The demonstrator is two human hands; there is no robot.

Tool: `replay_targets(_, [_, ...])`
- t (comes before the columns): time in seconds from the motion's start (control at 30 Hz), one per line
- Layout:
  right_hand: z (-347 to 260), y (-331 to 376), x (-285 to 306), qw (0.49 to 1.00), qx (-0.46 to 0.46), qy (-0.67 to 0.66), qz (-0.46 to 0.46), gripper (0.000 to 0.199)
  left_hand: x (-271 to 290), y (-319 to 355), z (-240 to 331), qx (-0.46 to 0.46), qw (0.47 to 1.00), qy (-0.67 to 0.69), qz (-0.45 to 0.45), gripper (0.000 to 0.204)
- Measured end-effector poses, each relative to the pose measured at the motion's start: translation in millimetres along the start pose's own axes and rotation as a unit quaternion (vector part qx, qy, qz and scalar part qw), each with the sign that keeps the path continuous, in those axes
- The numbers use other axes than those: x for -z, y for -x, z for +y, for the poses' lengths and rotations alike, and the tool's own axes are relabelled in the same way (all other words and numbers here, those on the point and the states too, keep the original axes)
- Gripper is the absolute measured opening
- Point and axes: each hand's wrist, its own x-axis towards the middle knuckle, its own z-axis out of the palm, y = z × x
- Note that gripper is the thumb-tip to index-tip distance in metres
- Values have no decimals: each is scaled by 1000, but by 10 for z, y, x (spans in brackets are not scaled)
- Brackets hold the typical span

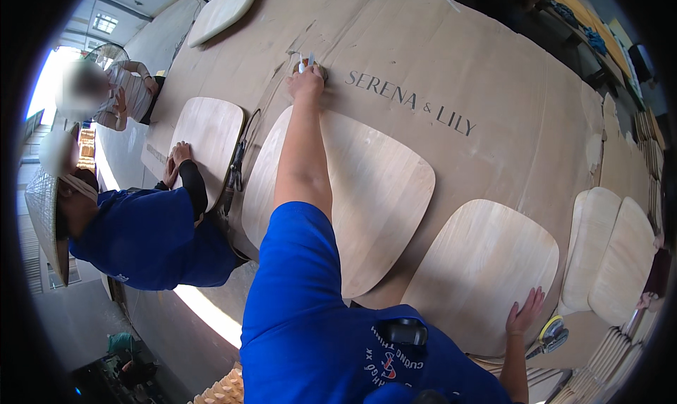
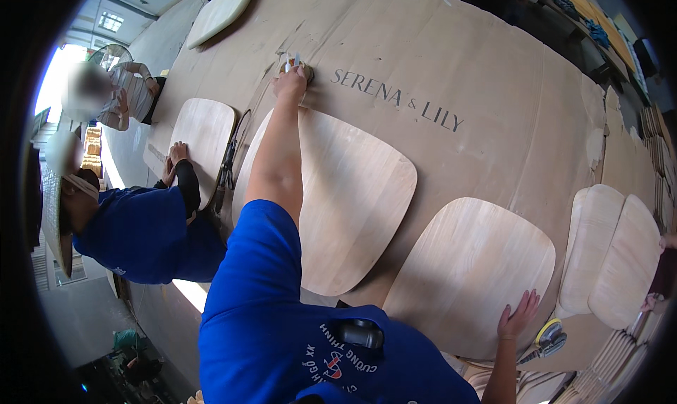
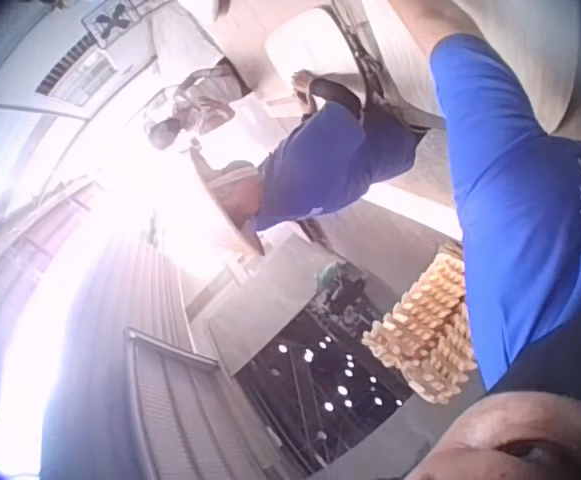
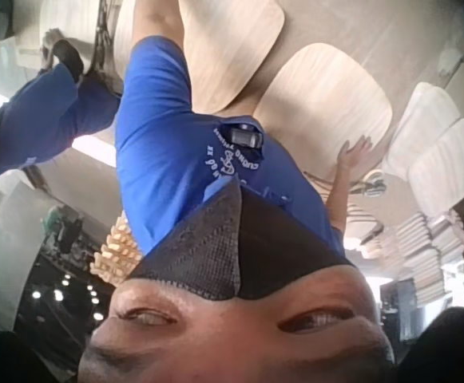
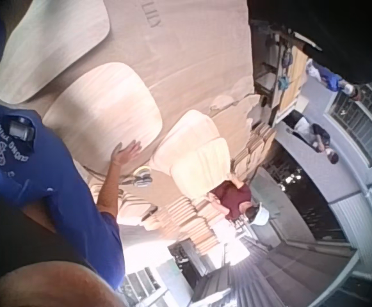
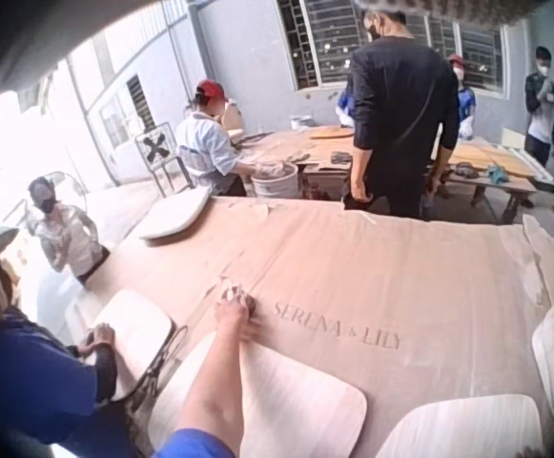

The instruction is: The person uses an orbital sander to smooth the surface of light-colored wooden pieces on a workbench. They flip and reposition the pieces, sanding both sides and edges, then stack the finished pieces.

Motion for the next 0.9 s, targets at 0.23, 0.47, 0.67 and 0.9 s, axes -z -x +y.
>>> replay_targets(0.23, [-8, -9, 6, 1000, 2, 3, 3, 64, -47, 84, -54, 10, 992, 13, 125, 39])
replay_targets(0.47, [-60, -3, 20, 999, -31, -20, -3, 66, 314, 554, 29, -42, 898, 388, 200, 23])
replay_targets(0.67, [-67, 31, 12, 997, -76, -19, -18, 65, 363, 2746, 417, -108, 820, 556, -90, 40])
replay_targets(0.9, [-73, 29, 31, 996, -83, -26, -12, 64, 190, 4828, 905, -110, 847, 433, -287, 25])
